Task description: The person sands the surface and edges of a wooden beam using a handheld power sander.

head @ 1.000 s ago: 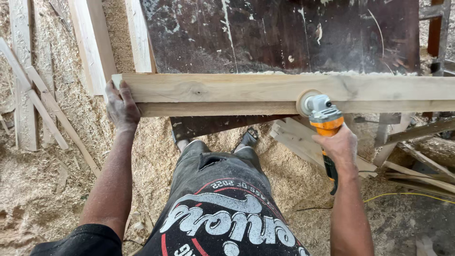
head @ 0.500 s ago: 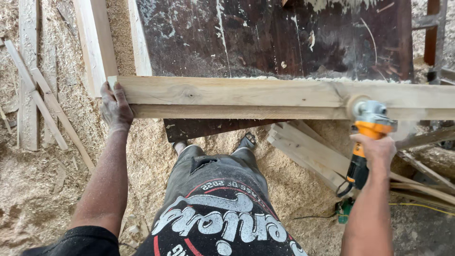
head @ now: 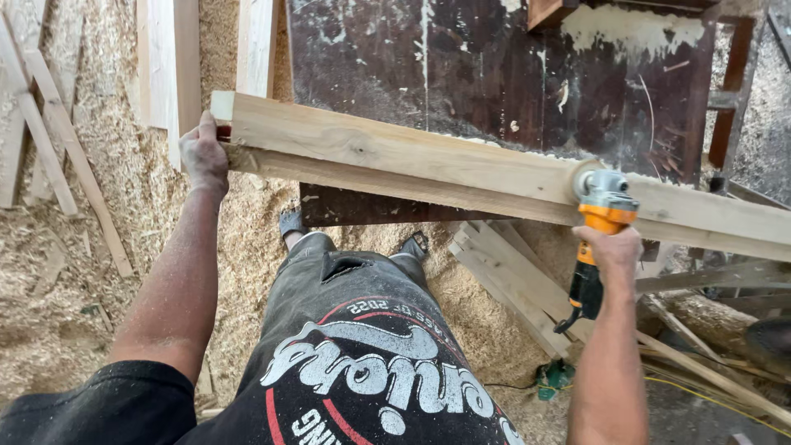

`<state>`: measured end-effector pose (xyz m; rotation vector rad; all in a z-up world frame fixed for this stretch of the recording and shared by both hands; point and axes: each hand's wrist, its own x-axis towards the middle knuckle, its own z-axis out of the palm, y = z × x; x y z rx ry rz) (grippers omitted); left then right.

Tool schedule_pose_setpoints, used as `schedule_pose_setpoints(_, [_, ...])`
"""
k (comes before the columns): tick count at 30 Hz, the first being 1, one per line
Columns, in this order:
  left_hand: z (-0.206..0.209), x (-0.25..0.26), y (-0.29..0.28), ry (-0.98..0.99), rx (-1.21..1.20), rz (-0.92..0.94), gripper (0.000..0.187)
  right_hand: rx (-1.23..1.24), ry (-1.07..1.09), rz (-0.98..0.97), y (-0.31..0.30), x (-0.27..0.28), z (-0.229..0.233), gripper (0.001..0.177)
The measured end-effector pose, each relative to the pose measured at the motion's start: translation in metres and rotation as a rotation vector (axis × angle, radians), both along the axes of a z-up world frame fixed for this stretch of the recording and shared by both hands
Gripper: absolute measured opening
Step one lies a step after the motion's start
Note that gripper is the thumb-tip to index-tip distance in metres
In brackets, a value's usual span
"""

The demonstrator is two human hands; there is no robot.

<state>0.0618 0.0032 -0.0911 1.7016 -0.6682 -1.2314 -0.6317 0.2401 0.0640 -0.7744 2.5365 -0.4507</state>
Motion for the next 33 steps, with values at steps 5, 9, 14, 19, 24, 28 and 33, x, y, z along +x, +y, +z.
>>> schedule_pose_setpoints(5, [0.003,0.001,0.004,0.041,-0.014,-0.021,0.048,-0.016,0.043,0.214,-0.038,0.099,0.028,0.053])
schedule_pose_setpoints(9, [0.003,0.001,0.004,-0.01,-0.042,-0.043,0.038,0.102,0.066,0.308,-0.062,0.161,0.045,0.057])
schedule_pose_setpoints(14, [-0.009,-0.003,0.005,-0.191,-0.194,-0.044,0.032,0.14,0.063,0.409,-0.091,0.236,0.052,0.059])
schedule_pose_setpoints(19, [-0.017,-0.005,0.023,-0.301,-0.169,0.01,0.033,0.155,-0.022,0.496,-0.113,0.302,0.062,0.06])
schedule_pose_setpoints(24, [-0.019,-0.006,0.05,-0.297,-0.154,0.043,0.038,0.178,0.098,0.727,-0.126,0.359,0.064,0.064])
schedule_pose_setpoints(28, [-0.013,-0.007,0.056,-0.344,-0.177,-0.003,0.038,0.252,0.066,0.811,-0.135,0.389,0.065,0.065])
schedule_pose_setpoints(33, [-0.001,-0.013,0.058,-0.102,0.053,0.001,0.041,0.296,0.113,0.9,-0.138,0.401,0.065,0.065])
